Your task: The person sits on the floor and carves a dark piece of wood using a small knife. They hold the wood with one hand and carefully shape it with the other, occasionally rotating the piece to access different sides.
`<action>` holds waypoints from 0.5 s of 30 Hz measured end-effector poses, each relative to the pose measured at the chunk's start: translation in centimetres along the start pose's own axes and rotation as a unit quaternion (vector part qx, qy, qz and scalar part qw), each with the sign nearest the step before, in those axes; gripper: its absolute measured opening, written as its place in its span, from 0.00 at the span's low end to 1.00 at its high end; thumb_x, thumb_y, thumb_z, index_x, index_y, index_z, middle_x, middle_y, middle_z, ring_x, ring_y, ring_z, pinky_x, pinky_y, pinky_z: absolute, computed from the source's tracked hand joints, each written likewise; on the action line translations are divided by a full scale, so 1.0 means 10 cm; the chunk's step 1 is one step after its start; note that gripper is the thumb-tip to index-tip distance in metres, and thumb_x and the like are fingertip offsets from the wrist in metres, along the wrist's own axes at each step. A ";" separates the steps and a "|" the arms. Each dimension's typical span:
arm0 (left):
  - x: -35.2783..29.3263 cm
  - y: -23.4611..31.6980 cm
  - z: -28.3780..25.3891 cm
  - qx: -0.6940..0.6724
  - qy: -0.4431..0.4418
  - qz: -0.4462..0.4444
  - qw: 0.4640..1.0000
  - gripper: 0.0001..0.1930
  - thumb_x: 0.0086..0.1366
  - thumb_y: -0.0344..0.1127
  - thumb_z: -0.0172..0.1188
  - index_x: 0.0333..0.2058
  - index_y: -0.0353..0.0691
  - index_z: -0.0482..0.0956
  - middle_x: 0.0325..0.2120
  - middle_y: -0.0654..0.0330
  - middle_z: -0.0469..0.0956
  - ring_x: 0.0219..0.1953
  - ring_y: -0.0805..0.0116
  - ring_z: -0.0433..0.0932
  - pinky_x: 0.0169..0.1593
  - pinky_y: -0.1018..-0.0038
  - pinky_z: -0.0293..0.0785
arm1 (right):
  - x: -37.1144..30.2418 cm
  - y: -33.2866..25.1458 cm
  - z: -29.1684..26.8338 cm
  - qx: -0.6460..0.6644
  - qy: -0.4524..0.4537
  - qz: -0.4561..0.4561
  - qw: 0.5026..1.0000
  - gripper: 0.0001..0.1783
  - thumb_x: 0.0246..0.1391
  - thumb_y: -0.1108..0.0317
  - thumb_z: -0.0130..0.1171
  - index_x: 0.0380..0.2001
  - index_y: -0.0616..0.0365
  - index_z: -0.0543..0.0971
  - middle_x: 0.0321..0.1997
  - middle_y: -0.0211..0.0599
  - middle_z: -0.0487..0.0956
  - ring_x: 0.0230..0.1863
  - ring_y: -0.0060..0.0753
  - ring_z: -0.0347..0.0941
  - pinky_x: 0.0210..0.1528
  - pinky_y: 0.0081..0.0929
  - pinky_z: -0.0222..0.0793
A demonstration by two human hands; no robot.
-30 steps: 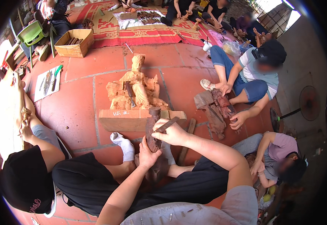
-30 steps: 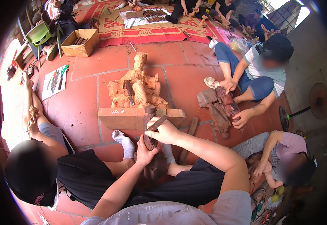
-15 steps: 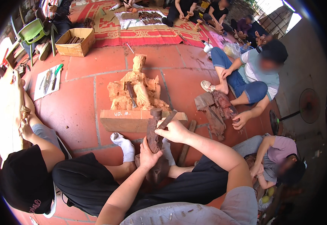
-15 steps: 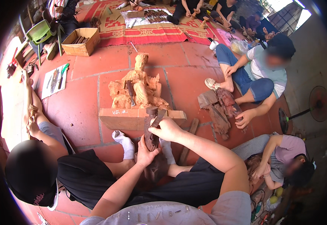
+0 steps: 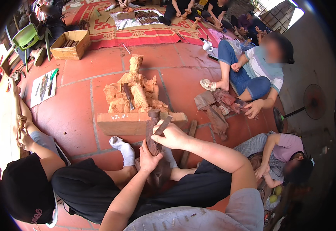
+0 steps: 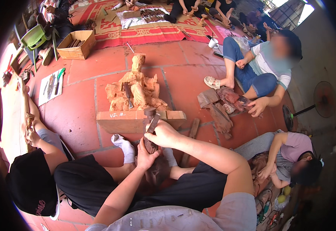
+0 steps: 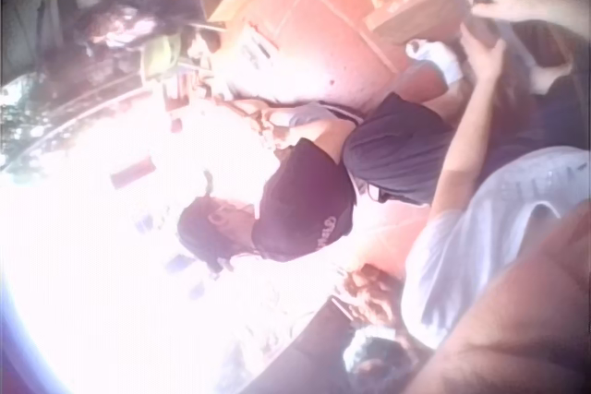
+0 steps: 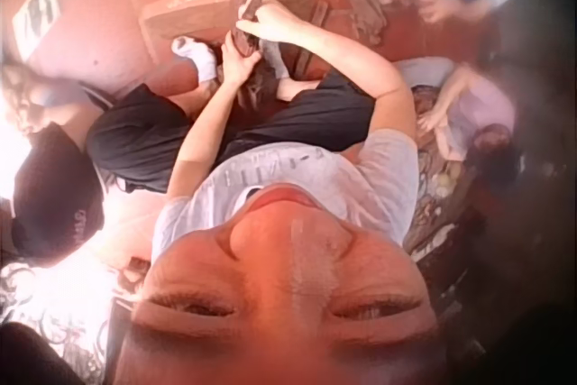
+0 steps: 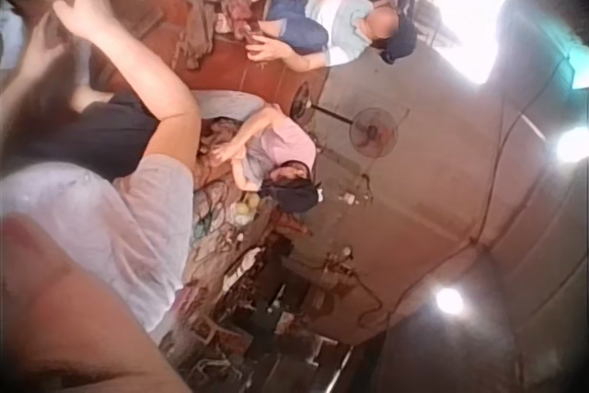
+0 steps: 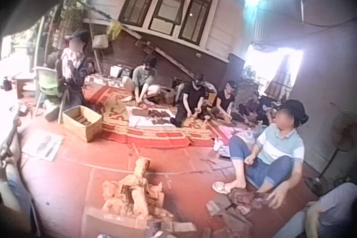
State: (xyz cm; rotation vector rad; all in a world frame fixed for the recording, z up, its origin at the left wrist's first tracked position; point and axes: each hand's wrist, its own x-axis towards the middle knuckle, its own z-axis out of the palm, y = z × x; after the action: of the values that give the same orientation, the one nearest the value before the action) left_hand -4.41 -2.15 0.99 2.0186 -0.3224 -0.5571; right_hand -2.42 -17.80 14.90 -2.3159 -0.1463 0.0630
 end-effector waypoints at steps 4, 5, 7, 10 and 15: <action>0.00 -0.01 0.00 -0.007 -0.004 0.001 1.000 0.55 0.44 0.47 0.72 0.65 0.35 0.47 0.54 0.40 0.62 0.56 0.43 0.66 0.59 0.59 0.66 | 0.04 0.03 -0.01 0.003 -0.006 0.034 0.999 0.09 0.54 0.68 0.60 0.26 0.61 0.74 0.28 0.39 0.75 0.33 0.41 0.73 0.36 0.38 0.68; 0.00 0.03 -0.03 -0.012 -0.014 -0.008 1.000 0.55 0.45 0.48 0.72 0.65 0.34 0.47 0.55 0.41 0.61 0.57 0.44 0.65 0.61 0.60 0.64 | 0.07 0.01 -0.08 0.059 -0.027 0.116 0.991 0.09 0.54 0.68 0.59 0.26 0.61 0.74 0.25 0.38 0.74 0.29 0.40 0.72 0.33 0.37 0.67; -0.01 0.02 -0.04 -0.021 -0.021 -0.010 0.999 0.55 0.47 0.49 0.71 0.65 0.33 0.47 0.55 0.41 0.60 0.59 0.45 0.63 0.62 0.60 0.63 | 0.05 -0.02 -0.06 0.043 0.000 0.093 0.995 0.10 0.55 0.68 0.59 0.25 0.61 0.73 0.22 0.37 0.72 0.26 0.37 0.70 0.31 0.35 0.66; -0.01 0.01 0.00 -0.012 0.005 0.007 1.000 0.54 0.44 0.46 0.71 0.65 0.36 0.48 0.53 0.40 0.62 0.56 0.42 0.66 0.58 0.58 0.67 | -0.01 -0.04 0.05 -0.015 0.072 -0.052 0.996 0.10 0.55 0.68 0.59 0.24 0.61 0.72 0.22 0.35 0.71 0.25 0.36 0.69 0.32 0.35 0.66; 0.00 0.00 0.00 -0.003 0.007 0.008 1.000 0.54 0.44 0.47 0.71 0.65 0.36 0.48 0.53 0.40 0.62 0.55 0.42 0.66 0.58 0.58 0.67 | 0.07 0.07 -0.10 0.078 0.028 0.098 0.992 0.11 0.55 0.66 0.58 0.25 0.62 0.71 0.21 0.42 0.74 0.25 0.42 0.74 0.31 0.38 0.68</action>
State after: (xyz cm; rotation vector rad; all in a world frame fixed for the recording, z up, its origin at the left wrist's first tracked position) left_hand -4.41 -2.13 0.96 2.0122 -0.3285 -0.5330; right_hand -1.59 -18.96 15.07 -2.1667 0.1128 0.1047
